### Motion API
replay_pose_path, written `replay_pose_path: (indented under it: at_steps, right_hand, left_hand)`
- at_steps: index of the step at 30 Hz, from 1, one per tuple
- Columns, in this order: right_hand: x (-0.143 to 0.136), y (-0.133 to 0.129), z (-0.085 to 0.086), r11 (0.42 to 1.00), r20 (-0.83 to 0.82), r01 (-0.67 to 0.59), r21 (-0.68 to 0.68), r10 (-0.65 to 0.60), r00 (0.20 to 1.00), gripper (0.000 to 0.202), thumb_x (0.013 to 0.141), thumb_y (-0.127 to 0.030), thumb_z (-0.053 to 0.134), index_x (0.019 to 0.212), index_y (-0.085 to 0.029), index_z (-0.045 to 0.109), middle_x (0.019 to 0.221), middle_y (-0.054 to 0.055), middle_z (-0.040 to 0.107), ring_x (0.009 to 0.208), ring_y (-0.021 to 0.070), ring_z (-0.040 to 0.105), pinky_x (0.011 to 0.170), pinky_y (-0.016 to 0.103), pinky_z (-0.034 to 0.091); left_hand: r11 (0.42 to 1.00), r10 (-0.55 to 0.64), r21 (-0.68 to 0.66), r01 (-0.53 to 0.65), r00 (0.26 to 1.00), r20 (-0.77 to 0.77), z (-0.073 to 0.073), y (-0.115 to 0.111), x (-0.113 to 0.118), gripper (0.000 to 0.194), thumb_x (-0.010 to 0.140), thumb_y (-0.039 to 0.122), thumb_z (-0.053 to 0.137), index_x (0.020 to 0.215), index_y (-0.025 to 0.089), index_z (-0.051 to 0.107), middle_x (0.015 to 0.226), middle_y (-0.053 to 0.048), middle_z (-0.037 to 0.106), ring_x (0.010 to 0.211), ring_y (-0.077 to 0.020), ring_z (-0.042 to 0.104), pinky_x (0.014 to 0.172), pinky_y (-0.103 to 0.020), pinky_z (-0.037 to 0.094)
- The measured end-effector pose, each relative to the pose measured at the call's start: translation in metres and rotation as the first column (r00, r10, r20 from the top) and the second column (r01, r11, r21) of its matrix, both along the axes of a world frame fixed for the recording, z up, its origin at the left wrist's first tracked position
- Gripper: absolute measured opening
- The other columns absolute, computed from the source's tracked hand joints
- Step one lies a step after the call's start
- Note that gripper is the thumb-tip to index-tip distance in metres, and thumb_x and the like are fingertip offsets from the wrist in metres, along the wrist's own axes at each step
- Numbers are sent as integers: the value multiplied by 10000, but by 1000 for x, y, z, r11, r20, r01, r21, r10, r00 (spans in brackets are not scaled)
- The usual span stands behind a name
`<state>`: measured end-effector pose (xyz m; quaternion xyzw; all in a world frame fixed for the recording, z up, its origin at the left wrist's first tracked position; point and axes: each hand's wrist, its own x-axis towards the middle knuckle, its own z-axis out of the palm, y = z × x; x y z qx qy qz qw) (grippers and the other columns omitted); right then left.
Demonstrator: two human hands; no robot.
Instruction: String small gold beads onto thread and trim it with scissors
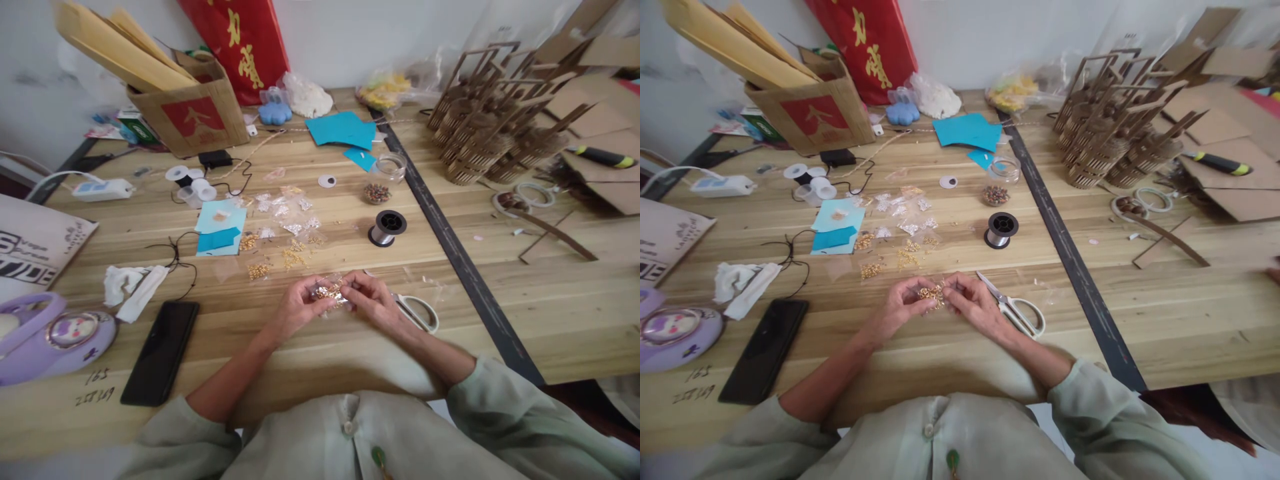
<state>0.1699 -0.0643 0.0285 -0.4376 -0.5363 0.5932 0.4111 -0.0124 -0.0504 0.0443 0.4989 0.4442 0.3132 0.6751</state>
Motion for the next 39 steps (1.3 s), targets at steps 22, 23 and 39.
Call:
replay_pose_path:
  at_steps: [22,23,39]
  right_hand:
    - [4,4,0,993,-64,113,-41,-116,991,238,847,-407,632,808,-177,585,592,-33,565,508,85,497,485,201,424]
    - [3,4,1,993,-66,109,-41,-111,992,237,848,-406,630,808,-177,584,591,-32,567,507,85,496,487,203,421]
    - [2,3,2,996,-53,78,-30,-80,995,264,850,-429,618,822,-169,588,554,-37,556,475,88,493,480,215,400]
  left_hand:
    - [883,284,335,-329,942,177,-2,26,-34,102,854,239,593,913,168,636,617,21,567,597,-104,546,587,-229,460]
    - [898,246,342,-277,960,133,-2,24,-33,150,845,212,584,981,168,631,694,1,609,649,-112,568,600,-231,471]
    - [905,-118,391,168,982,-148,-7,8,-24,454,827,91,495,1258,215,568,1108,-70,629,949,-172,585,836,-274,463]
